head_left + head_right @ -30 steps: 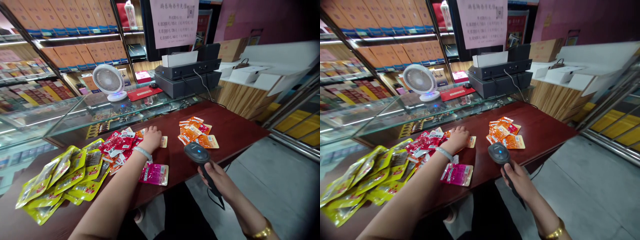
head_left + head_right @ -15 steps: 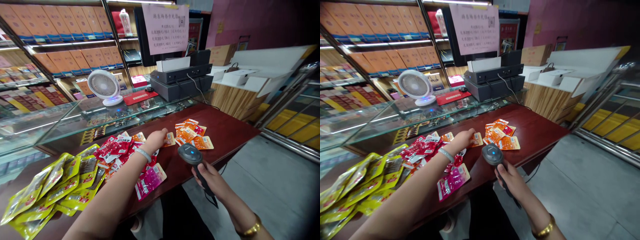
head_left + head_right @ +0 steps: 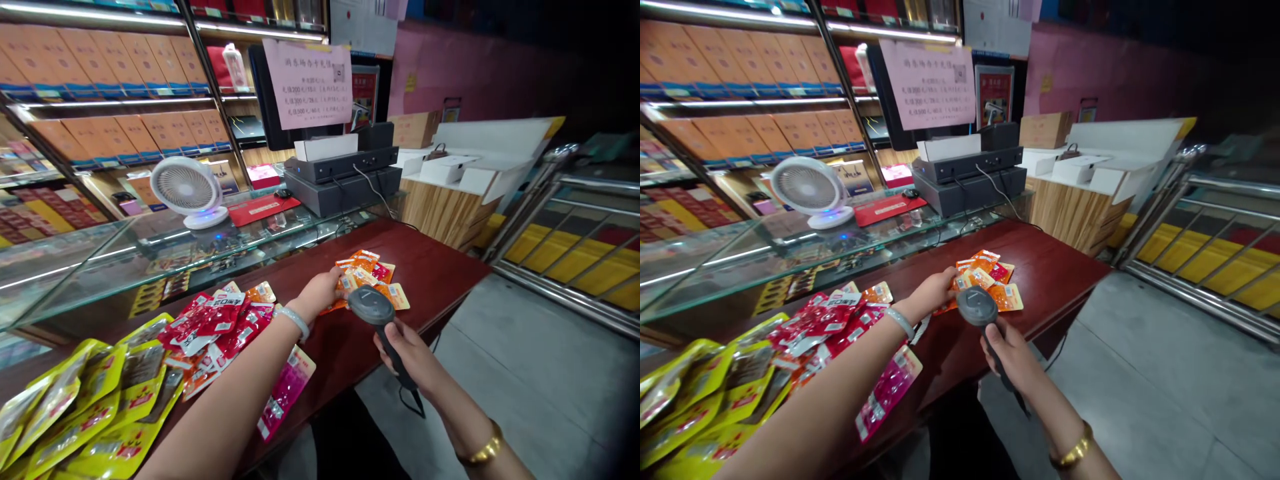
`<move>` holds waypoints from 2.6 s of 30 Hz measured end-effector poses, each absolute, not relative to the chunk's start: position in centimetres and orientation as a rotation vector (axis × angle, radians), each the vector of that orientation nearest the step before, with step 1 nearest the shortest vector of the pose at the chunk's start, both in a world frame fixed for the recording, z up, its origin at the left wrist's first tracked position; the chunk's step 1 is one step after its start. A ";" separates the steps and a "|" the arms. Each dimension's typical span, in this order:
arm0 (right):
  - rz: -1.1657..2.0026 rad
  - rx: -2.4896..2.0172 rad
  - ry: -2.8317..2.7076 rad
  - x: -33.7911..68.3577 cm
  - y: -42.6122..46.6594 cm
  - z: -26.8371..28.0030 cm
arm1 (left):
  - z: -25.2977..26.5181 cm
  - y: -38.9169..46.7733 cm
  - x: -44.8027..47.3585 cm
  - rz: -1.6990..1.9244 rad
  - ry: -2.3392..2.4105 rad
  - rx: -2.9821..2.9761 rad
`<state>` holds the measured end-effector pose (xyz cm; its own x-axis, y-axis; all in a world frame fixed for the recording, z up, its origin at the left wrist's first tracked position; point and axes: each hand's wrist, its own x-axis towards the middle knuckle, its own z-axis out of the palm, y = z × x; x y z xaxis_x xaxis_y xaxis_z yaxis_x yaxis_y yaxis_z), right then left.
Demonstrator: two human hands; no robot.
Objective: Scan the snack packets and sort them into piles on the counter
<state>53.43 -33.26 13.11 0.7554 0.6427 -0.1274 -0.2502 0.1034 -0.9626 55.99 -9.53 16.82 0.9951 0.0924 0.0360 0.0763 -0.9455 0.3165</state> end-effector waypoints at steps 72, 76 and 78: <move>0.706 -1.333 -0.253 53.3 -34.8 14.3 | 16.4 -14.5 60.0 0.390 0.500 2.811; 0.770 -1.386 -0.257 52.6 -34.1 14.1 | 16.7 -12.0 54.3 0.444 0.459 2.932; 0.791 -1.418 -0.278 52.2 -33.7 14.0 | 17.1 -10.5 50.3 0.382 0.543 3.028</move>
<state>52.22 -33.72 13.98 0.7212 0.6349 -0.2771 -0.3226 -0.0462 -0.9454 50.28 -10.55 17.13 0.9085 0.3469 0.2332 0.3367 -0.9379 0.0835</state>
